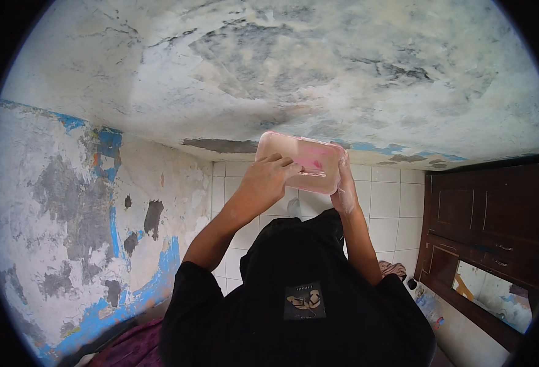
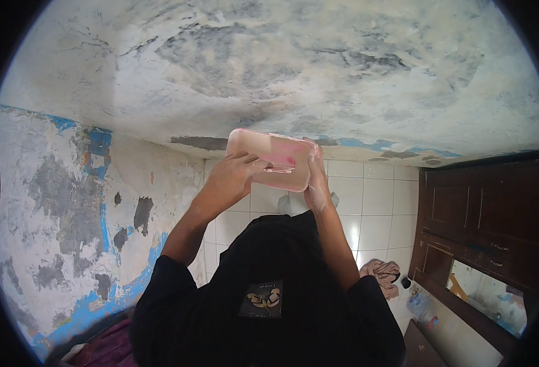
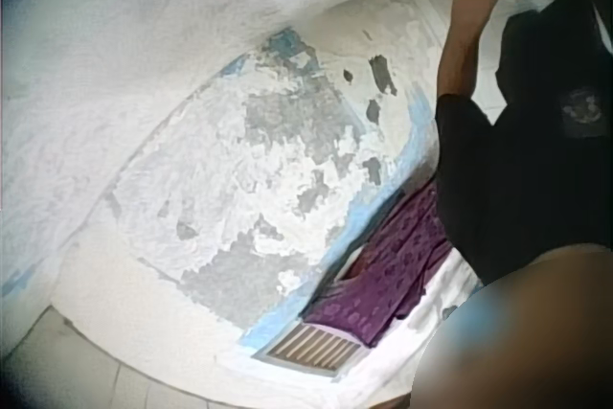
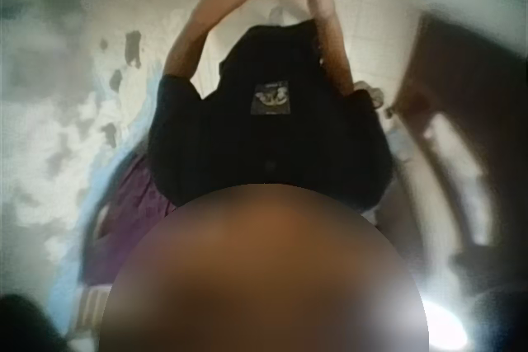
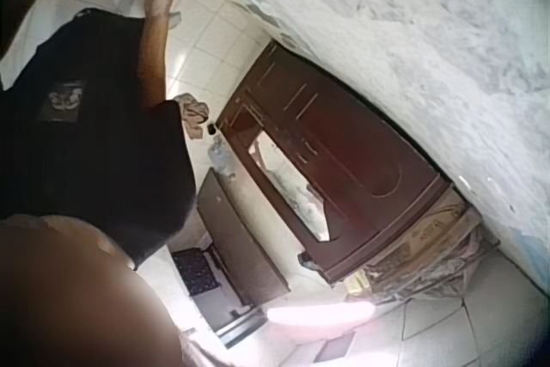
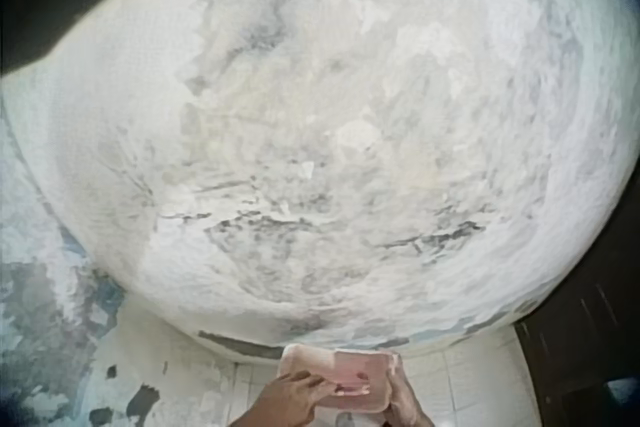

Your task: The person applies putty to a ceiling to repair peeling paint. The putty is applied using a scraper.

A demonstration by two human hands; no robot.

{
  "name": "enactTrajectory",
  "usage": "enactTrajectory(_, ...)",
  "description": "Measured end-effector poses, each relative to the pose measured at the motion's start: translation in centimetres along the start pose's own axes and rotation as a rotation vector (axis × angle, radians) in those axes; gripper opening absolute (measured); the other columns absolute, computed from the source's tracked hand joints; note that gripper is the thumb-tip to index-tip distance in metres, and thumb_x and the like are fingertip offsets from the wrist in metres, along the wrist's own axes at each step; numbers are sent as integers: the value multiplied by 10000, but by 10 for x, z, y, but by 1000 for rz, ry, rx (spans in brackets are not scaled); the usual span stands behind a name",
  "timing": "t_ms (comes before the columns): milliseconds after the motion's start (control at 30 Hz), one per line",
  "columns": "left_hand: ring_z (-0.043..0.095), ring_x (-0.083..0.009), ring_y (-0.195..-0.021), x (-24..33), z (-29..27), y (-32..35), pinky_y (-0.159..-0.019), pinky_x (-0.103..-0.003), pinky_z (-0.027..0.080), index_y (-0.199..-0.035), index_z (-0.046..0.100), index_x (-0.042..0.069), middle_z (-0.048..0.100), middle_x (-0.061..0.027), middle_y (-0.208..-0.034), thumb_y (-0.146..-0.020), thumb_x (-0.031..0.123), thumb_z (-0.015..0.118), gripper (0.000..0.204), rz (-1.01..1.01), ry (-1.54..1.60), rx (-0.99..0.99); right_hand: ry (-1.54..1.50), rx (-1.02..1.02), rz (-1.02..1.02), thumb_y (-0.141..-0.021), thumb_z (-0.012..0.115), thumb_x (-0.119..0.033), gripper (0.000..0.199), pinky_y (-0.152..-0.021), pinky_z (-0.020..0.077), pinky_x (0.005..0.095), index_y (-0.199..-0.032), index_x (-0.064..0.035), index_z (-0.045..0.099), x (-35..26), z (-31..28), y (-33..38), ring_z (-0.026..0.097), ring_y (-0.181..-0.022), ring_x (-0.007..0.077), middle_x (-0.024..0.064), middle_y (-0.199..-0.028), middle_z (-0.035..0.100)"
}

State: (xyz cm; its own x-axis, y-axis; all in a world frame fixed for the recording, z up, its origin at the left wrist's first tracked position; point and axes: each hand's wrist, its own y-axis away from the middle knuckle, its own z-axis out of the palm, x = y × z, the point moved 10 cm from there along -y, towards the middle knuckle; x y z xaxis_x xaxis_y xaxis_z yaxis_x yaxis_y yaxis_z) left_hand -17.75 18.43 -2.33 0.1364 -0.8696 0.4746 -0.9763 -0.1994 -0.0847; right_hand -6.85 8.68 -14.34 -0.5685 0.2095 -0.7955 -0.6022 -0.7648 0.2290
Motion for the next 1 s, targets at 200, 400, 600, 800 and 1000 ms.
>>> enactTrajectory(200, 638, -294, -1120, -3, 5, 6, -958, -431, 511, -1130, 705, 106, 713, -75, -1113, -802, -24, 609, 366, 44, -52, -38, 7, -49, -28, -1102, 349, -502, 561, -1146, 386, 397, -1495, -104, 401, 0, 12, 3, 454, -1370, 224, 89, -1453, 483)
enactTrajectory(400, 641, -240, -1161, -6, -20, 6, -1037, -413, 479, -1194, 719, 129, 720, -43, -1182, -814, 28, 637, 402, 84, -204, 207, -65, -5, 24, -1104, 359, -494, 557, -1143, 383, 389, -1483, -86, 393, 7, 12, 7, 459, -1350, 213, 88, -1428, 486)
enactTrajectory(600, 643, -248, -1168, -11, 1, 23, -1092, -406, 429, -1190, 715, 81, 711, -78, -1216, -842, 50, 586, 373, 49, -294, 183, -30, -14, -28, -1106, 336, -507, 577, -1152, 374, 396, -1488, -81, 411, 6, 7, 4, 460, -1362, 220, 89, -1437, 499)
enactTrajectory(800, 656, -288, -1142, -5, -13, 26, -1071, -394, 456, -1231, 684, 63, 700, -104, -1201, -860, 60, 570, 388, 57, -141, 190, -37, -44, 1, -1099, 352, -511, 591, -1150, 384, 393, -1492, -75, 422, 4, 9, 5, 475, -1365, 218, 92, -1463, 503)
enactTrajectory(1000, 653, -313, -1146, -17, 27, 29, -1001, -435, 510, -1245, 662, 55, 691, -142, -1199, -864, 26, 579, 391, -96, -186, 27, 58, -21, 62, -1102, 343, -514, 583, -1151, 378, 392, -1492, -85, 406, 21, 2, 6, 463, -1366, 219, 86, -1451, 495)
